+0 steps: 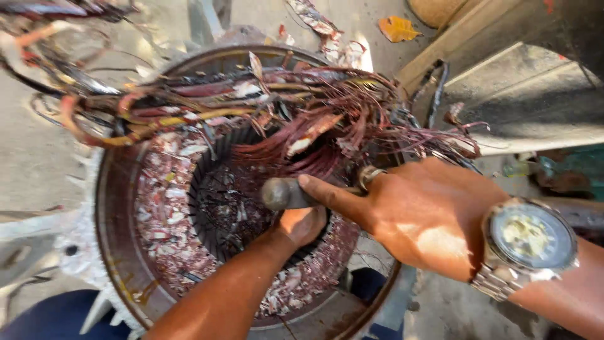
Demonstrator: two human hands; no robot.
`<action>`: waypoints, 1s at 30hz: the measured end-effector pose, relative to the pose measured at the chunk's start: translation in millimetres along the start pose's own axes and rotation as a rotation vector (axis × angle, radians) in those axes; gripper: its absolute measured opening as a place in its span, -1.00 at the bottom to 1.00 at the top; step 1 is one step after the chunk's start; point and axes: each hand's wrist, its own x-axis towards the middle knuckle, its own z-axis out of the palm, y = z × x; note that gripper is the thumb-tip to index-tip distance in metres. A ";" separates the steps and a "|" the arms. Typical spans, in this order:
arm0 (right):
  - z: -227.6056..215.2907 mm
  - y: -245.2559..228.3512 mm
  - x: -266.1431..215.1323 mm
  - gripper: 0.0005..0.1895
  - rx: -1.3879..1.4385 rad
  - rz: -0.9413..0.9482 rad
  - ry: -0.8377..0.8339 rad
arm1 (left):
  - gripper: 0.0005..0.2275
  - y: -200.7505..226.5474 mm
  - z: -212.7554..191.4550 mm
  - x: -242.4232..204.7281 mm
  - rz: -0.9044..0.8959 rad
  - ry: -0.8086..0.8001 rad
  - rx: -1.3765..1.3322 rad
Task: Disassembling an electric motor by removing copper windings using a hammer and punch
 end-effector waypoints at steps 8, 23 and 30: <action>8.9 6.0 4.3 -0.05 0.008 -0.034 -0.095 | -0.84 -10.4 32.6 4.8 0.009 -0.077 0.177; 29.9 25.3 9.2 0.10 -0.185 0.168 -0.427 | -0.83 -27.1 93.8 14.4 0.025 -0.153 0.385; 6.3 -0.6 2.5 -0.05 -0.204 0.389 -0.339 | -0.64 -9.9 40.1 1.1 -0.060 0.295 -0.557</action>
